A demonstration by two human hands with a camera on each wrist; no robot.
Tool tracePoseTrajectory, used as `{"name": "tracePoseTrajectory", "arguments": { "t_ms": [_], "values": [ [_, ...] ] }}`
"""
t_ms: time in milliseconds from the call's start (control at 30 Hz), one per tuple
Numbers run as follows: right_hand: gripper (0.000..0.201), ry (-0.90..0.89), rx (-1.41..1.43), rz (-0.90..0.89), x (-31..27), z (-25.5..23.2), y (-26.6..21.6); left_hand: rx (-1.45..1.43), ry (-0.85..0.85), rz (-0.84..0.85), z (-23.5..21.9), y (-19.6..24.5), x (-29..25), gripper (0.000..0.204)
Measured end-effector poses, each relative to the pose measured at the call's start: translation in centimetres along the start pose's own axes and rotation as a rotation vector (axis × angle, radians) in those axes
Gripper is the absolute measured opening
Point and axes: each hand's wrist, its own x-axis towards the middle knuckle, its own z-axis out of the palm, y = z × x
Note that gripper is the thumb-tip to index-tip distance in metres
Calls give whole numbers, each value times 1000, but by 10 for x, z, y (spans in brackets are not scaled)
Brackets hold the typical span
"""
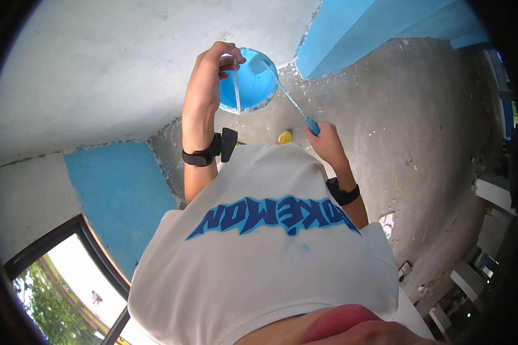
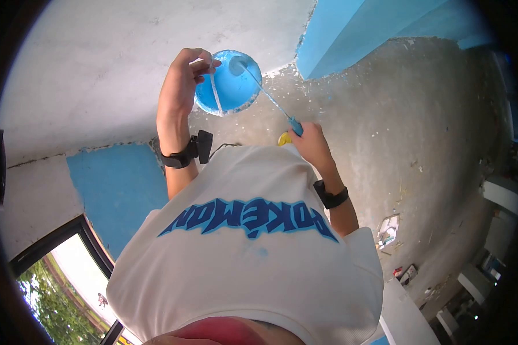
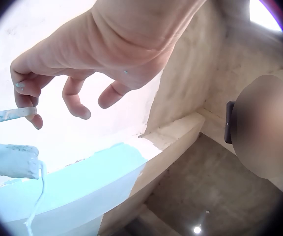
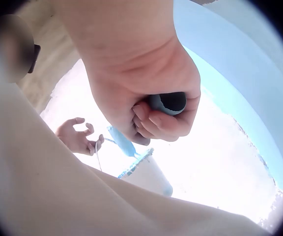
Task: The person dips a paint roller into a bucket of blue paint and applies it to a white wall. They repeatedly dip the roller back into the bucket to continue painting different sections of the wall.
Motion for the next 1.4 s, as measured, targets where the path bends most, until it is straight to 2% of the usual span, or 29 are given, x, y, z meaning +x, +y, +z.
{"name": "tracePoseTrajectory", "arguments": {
  "t_ms": [67,167,267,367,467,600,667,767,800,867,1067,1167,1267,1400],
  "values": [
    [27,-69,-122,-24,5,15,9,6,-19,2,-2,0,2,31],
    [27,-73,-176,12,2,7,2,36,-28,22,2,-4,3,32],
    [30,-57,-56,-14,-4,-4,-11,7,-6,11,-1,-5,5,31],
    [30,4,29,-48,-2,5,-6,-2,-10,40,0,-1,2,31],
    [27,-1,-130,-38,7,19,7,25,-31,33,-3,1,6,32],
    [26,-42,-120,9,-1,5,-10,60,-31,30,0,1,5,32],
    [29,-6,40,2,-9,2,-16,21,-2,32,-2,0,5,33],
    [30,50,89,6,-8,17,-3,25,-4,33,-4,0,5,33],
    [30,48,88,7,-7,21,1,24,-3,32,-4,0,4,33],
    [26,2,-107,24,-4,24,9,2,-23,27,-3,4,2,33],
    [27,14,-17,66,-17,-2,3,17,20,33,-1,1,3,31],
    [28,13,7,62,-13,4,13,1,-4,37,-1,2,1,32],
    [30,5,-93,60,-12,11,14,-5,0,26,1,6,-1,32],
    [32,26,-66,7,-22,-6,10,-1,-20,-5,4,5,1,29]
  ]
}}
